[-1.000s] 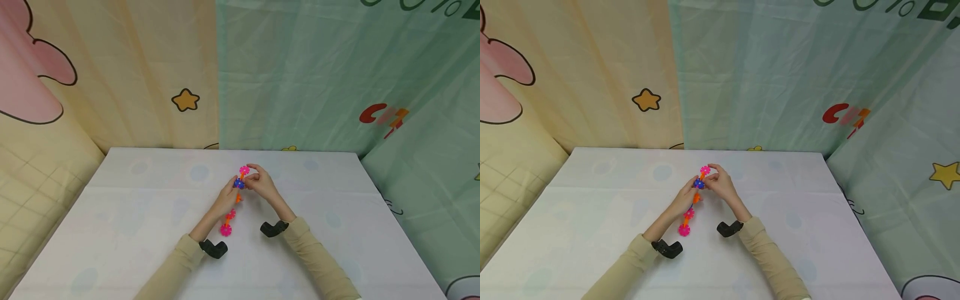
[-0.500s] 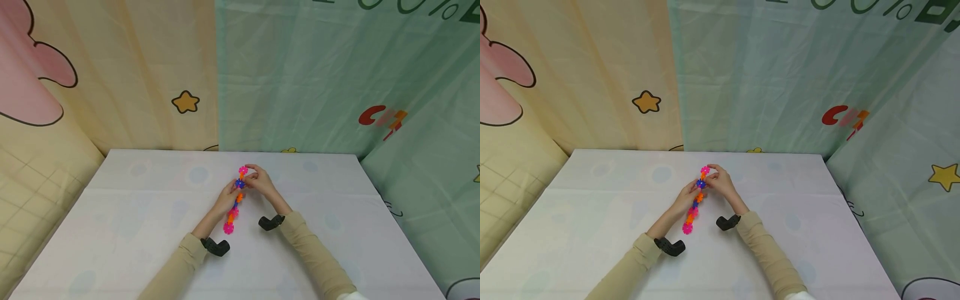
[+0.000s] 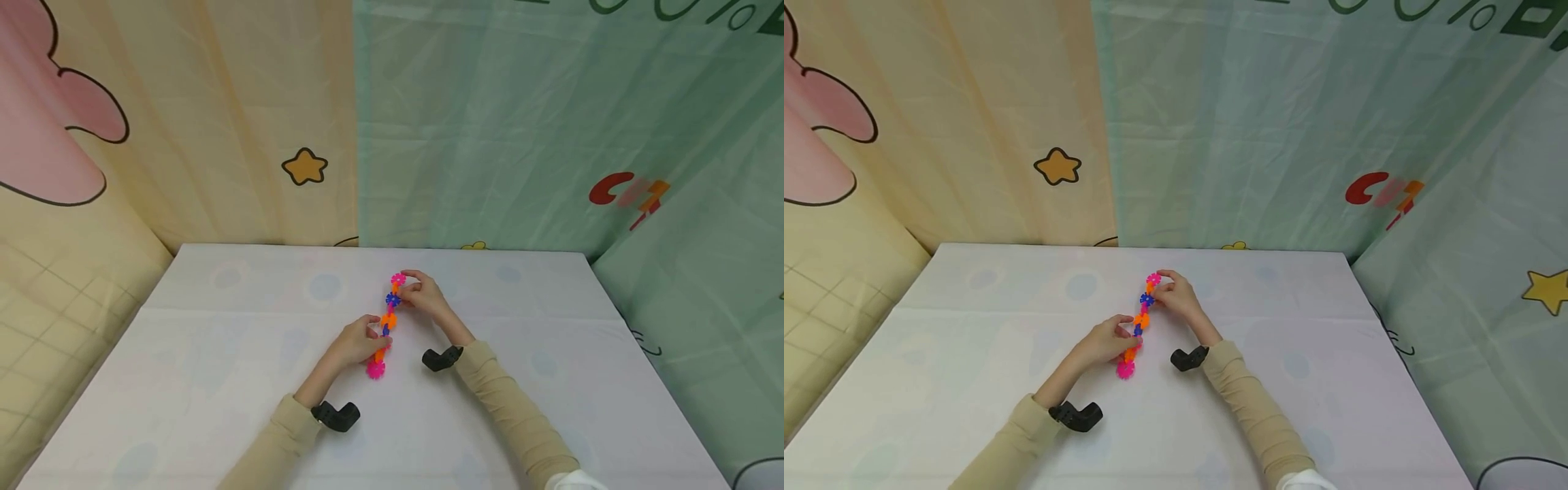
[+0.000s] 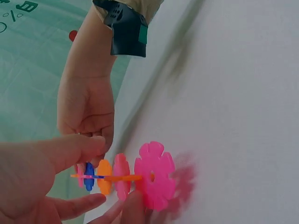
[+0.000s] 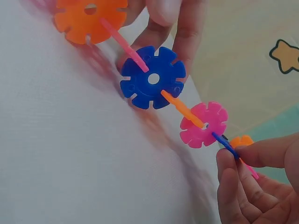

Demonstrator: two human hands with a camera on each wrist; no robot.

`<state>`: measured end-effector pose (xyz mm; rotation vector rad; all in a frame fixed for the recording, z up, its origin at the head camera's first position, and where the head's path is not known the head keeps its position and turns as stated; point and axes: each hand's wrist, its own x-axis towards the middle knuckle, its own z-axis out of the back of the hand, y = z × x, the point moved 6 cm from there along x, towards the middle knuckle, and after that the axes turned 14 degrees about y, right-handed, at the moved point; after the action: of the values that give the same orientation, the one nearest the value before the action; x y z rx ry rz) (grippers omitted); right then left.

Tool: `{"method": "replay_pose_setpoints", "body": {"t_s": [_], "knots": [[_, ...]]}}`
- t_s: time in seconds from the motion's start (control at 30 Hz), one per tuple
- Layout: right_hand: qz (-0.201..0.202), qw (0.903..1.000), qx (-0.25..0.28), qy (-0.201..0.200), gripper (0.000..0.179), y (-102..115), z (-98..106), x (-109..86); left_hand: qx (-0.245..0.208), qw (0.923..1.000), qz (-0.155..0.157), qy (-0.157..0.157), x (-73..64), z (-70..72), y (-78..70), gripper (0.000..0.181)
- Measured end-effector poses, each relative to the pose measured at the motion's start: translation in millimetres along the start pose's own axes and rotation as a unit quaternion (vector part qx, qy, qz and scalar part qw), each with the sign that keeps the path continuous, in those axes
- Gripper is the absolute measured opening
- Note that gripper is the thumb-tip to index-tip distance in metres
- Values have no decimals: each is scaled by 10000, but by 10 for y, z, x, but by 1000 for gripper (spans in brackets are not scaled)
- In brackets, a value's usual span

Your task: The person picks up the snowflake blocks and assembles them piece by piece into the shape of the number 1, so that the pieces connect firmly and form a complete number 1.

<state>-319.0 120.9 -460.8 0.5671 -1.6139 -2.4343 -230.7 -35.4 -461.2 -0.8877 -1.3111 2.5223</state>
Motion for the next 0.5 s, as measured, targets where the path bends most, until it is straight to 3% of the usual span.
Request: {"method": "replay_pose_setpoints", "body": {"t_s": [0.5], "knots": [[-141, 9997, -140, 111, 47, -39, 2, 94, -940, 9955, -127, -14, 74, -157, -24, 64]]}}
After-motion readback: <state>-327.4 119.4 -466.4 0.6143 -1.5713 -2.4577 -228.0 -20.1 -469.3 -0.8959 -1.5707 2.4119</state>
